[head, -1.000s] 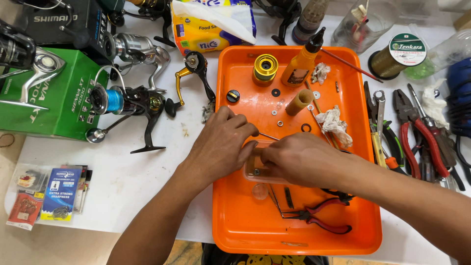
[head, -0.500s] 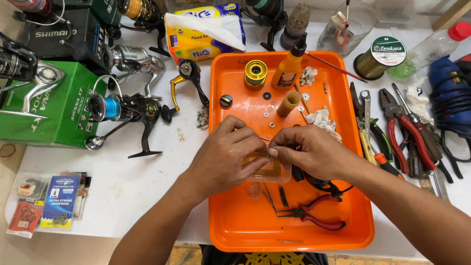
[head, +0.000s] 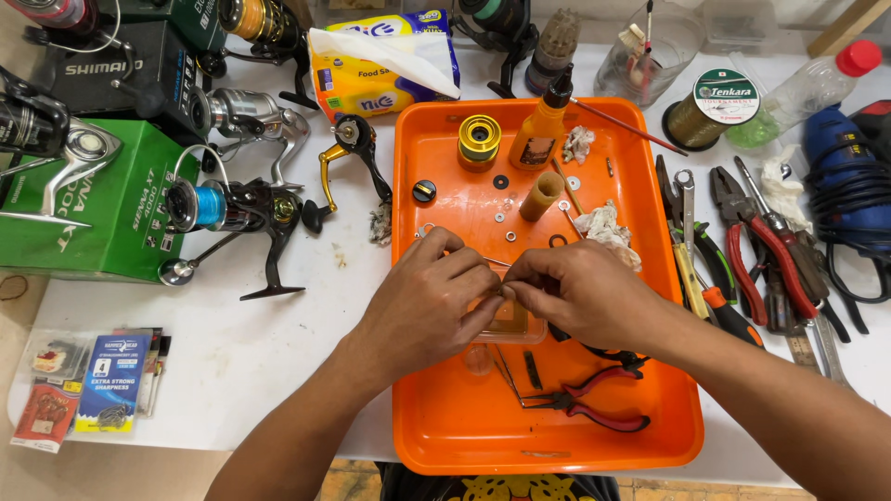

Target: The person cleans small fishing reel components by dipping them into a liquid solution in a plastic container and scrubbing them with a brush. The person handles the parts and the brush over an orange tray filled with tools and fishing gear.

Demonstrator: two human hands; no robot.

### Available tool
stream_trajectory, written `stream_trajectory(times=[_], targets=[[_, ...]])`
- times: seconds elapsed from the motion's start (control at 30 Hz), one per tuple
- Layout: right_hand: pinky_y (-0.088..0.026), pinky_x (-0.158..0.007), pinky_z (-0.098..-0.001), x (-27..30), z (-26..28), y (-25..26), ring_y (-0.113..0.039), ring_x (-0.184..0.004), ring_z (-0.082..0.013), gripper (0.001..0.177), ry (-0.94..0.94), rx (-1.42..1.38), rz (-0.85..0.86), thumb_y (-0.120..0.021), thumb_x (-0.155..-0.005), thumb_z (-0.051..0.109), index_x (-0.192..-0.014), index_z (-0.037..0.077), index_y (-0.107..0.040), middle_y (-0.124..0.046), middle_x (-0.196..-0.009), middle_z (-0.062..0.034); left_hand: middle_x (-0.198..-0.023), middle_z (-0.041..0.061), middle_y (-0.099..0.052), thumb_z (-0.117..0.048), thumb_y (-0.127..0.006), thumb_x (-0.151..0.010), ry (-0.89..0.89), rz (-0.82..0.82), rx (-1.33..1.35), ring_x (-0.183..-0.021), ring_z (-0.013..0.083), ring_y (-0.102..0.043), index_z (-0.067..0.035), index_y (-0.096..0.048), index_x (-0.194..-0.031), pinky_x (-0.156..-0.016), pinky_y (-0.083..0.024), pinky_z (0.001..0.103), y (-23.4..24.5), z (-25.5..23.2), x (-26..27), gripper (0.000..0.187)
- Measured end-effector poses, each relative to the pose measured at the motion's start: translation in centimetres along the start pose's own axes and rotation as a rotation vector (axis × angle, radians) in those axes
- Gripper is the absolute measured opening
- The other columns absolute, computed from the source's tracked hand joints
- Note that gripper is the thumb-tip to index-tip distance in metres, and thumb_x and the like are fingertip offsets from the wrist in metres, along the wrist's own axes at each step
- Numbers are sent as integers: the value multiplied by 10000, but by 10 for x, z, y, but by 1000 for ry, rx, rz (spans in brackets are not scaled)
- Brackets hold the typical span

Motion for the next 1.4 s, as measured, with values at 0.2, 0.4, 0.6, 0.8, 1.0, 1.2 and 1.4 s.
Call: stream_trajectory(times=[0.2,0.4,0.6,0.8,1.0,1.2,1.4], targets=[[-483,-481,-368,1,2,19,-571,-493,-239,110,25,84,-72,-689,-837,209,-898,132,-738,-697,-629,-81,-816,21,-602,-206,-653,-880,-38,23,-97,-877,231,-542,-125,-652,-775,-686,-472,336,3,-4,-1,133],[-473,-678,-364,5,-21,72,-600,-631,-201,129,-158,382,-178,-639,-893,214,-998,192,-711,-738,-852,19,-884,66,-509,-142,-622,-865,-81,148,-243,-825,320,-477,-105,-582,-643,-683,-442,435,-4,-12,-2,229],[-475,-730,-430,-5,-46,106,-622,-742,-252,105,-34,669,-339,-628,-953,188,-944,123,-710,-704,-897,-17,-961,88,-529,-242,-712,-795,-24,223,-248,-893,339,-475,-95,-664,-669,-797,-452,477,-20,1,4,200],[-564,-588,-474,-49,-104,104,-673,-955,-326,256,15,1026,-369,-634,-963,290,-1168,150,-700,-690,-1106,-49,-1016,95,-542,-199,-724,-837,-17,234,-6,-898,342,-466,-77,-654,-841,-773,-452,445,2,10,-7,140],[-512,-572,-483,-61,-111,108,-659,-778,-339,181,-48,898,-330,-646,-983,295,-921,127,-668,-666,-897,-65,-1094,93,-559,-181,-691,-821,-25,301,96,-1003,352,-483,-135,-663,-804,-877,-455,481,18,15,-6,56],[-506,-715,-449,-32,-78,66,-675,-862,-302,240,-301,731,124,-585,-931,383,-1041,199,-693,-746,-971,3,-1331,122,-461,-528,-756,-750,94,586,111,-1344,404,-323,-169,-725,-1030,-1014,-339,609,4,20,8,456],[-544,-660,-490,-25,-85,55,-696,-835,-350,281,-376,849,89,-522,-974,384,-1104,194,-683,-753,-876,-66,-1302,127,-466,-548,-809,-685,79,631,59,-1364,434,-319,-147,-694,-1016,-1062,-320,551,-14,17,15,533]])
Point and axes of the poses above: each hand's wrist, its own x-axis away from the middle knuckle, its own y-axis out of the back of the hand, z = x × y, the point moved 7 cm from there along -x, towards the middle knuckle
